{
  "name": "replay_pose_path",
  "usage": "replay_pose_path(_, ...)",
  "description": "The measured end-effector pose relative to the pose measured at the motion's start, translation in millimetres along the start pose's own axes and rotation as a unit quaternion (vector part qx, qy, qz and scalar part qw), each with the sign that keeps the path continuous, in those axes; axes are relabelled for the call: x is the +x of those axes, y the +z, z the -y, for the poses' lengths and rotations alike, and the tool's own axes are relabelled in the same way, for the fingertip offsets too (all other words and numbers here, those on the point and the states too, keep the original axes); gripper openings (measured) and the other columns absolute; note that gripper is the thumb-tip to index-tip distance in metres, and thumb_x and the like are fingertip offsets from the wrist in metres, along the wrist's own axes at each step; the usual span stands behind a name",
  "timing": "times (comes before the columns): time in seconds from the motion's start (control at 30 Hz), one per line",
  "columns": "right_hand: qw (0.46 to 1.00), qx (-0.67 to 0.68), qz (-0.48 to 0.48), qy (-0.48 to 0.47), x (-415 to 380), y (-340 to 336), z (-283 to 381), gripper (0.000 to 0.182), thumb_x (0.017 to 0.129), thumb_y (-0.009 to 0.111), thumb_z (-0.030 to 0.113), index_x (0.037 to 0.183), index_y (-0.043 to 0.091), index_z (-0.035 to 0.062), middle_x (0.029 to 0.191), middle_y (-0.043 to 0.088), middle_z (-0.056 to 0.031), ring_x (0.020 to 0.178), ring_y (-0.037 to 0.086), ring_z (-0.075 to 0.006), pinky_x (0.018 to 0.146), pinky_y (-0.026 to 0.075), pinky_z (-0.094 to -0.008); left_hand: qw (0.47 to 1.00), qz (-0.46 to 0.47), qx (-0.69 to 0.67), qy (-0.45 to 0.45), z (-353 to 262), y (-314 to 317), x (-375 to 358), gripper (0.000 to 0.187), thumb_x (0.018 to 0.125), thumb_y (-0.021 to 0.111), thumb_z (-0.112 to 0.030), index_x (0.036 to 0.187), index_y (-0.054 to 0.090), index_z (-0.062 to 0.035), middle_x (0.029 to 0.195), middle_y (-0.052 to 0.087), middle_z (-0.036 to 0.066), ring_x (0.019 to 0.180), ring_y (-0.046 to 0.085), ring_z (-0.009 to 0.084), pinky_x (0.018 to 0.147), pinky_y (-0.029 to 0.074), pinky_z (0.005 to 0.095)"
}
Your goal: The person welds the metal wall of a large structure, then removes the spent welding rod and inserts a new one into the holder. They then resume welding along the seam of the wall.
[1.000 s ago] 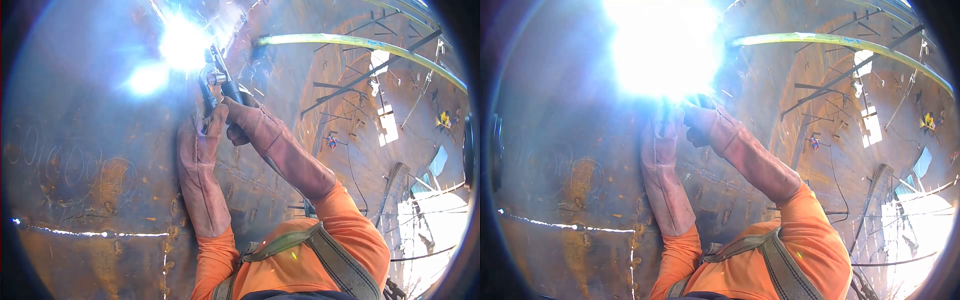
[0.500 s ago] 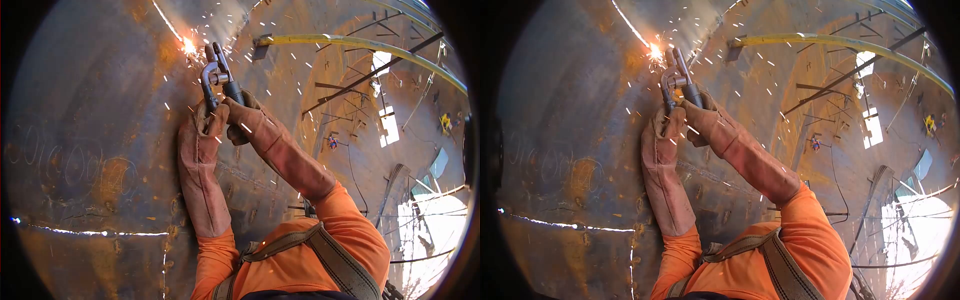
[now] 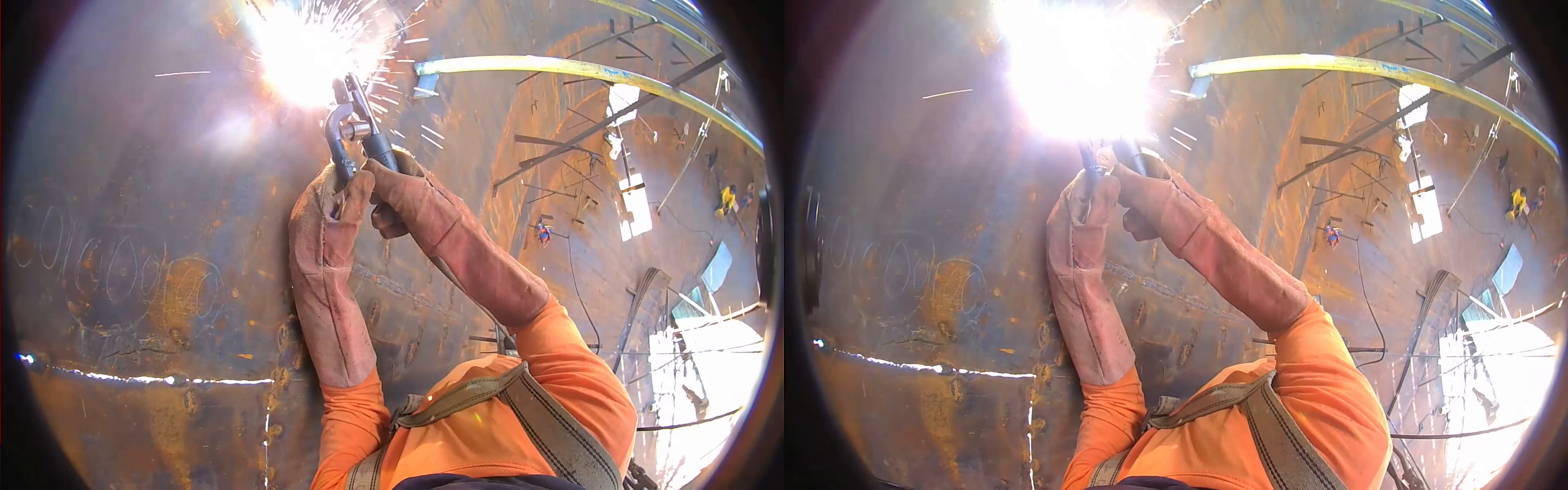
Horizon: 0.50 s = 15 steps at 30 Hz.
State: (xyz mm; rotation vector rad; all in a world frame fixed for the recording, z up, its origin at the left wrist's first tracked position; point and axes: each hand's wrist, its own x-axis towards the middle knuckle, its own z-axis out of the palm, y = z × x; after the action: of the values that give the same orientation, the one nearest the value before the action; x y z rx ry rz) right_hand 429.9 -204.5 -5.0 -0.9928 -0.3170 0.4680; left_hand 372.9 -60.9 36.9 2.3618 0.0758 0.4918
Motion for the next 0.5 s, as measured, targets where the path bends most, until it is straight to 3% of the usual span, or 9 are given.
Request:
replay_pose_path(0.03,1.000,0.000,0.000,0.000,-0.2,-1.3,0.6,0.054,0.111,0.063,0.070,0.122,0.066,0.0176,0.085,0.049,0.0065,0.058,0.039,-0.0052,0.050,0.032,-0.0255,1.000,0.000,0.000,0.000,-0.7,0.3,0.2,0.048,0.107,0.067,-0.044,0.119,0.075,0.0010,0.096,0.070,0.006,0.092,0.062,0.0162,0.084,0.052,0.0378)
replay_pose_path(0.1,0.998,0.054,0.028,0.000,1.1,-5.2,2.0,0.039,0.101,0.081,0.040,0.124,0.067,0.0116,0.079,0.054,0.0047,0.056,0.051,-0.0052,0.048,0.036,-0.0253,1.000,0.004,0.006,0.004,-2.0,0.1,0.5,0.048,0.108,0.065,-0.043,0.122,0.075,0.0013,0.097,0.070,0.005,0.093,0.062,0.0150,0.084,0.051,0.0367)
replay_pose_path(0.2,0.995,0.056,0.081,0.011,16.1,-14.4,-6.2,0.045,0.101,0.080,0.038,0.134,0.065,0.0126,0.082,0.058,0.0024,0.056,0.052,-0.0055,0.047,0.038,-0.0265,0.998,0.029,-0.051,0.026,9.1,2.3,3.7,0.049,0.110,0.064,-0.043,0.127,0.074,0.0021,0.102,0.071,0.006,0.097,0.062,0.0153,0.088,0.052,0.0369)
replay_pose_path(0.23,0.992,0.047,0.081,0.081,55.6,-23.2,-31.0,0.050,0.105,0.077,0.039,0.146,0.063,0.0142,0.086,0.062,0.0016,0.059,0.055,-0.0064,0.049,0.041,-0.0269,0.998,0.029,-0.051,0.027,11.7,2.2,4.3,0.049,0.110,0.064,-0.043,0.127,0.074,0.0021,0.102,0.071,0.006,0.097,0.062,0.0153,0.088,0.052,0.0369)
replay_pose_path(0.33,0.998,0.044,0.038,0.022,38.3,-12.2,-27.0,0.052,0.106,0.075,0.039,0.149,0.062,0.0146,0.086,0.062,0.0015,0.060,0.057,-0.0069,0.050,0.042,-0.0269,0.999,0.021,-0.018,0.045,17.7,-1.0,7.9,0.037,0.111,0.071,-0.037,0.124,0.075,-0.0027,0.099,0.076,0.014,0.089,0.070,0.0247,0.083,0.057,0.0440)
replay_pose_path(0.37,0.999,0.038,0.022,0.009,33.3,-8.5,-25.9,0.052,0.106,0.075,0.039,0.150,0.061,0.0147,0.086,0.062,0.0015,0.061,0.057,-0.0070,0.050,0.043,-0.0269,0.999,0.007,-0.001,0.048,19.8,0.4,9.5,0.036,0.111,0.070,-0.037,0.118,0.074,-0.0020,0.097,0.076,0.015,0.087,0.070,0.0258,0.082,0.057,0.0450)
replay_pose_path(0.5,0.998,0.017,-0.041,-0.035,29.3,-4.8,-27.0,0.054,0.108,0.074,0.039,0.155,0.060,0.0153,0.086,0.062,0.0014,0.062,0.058,-0.0076,0.051,0.044,-0.0270,0.999,-0.006,-0.005,0.048,13.5,2.1,7.3,0.035,0.110,0.070,-0.037,0.117,0.075,-0.0021,0.097,0.076,0.015,0.087,0.071,0.0264,0.082,0.057,0.0446)
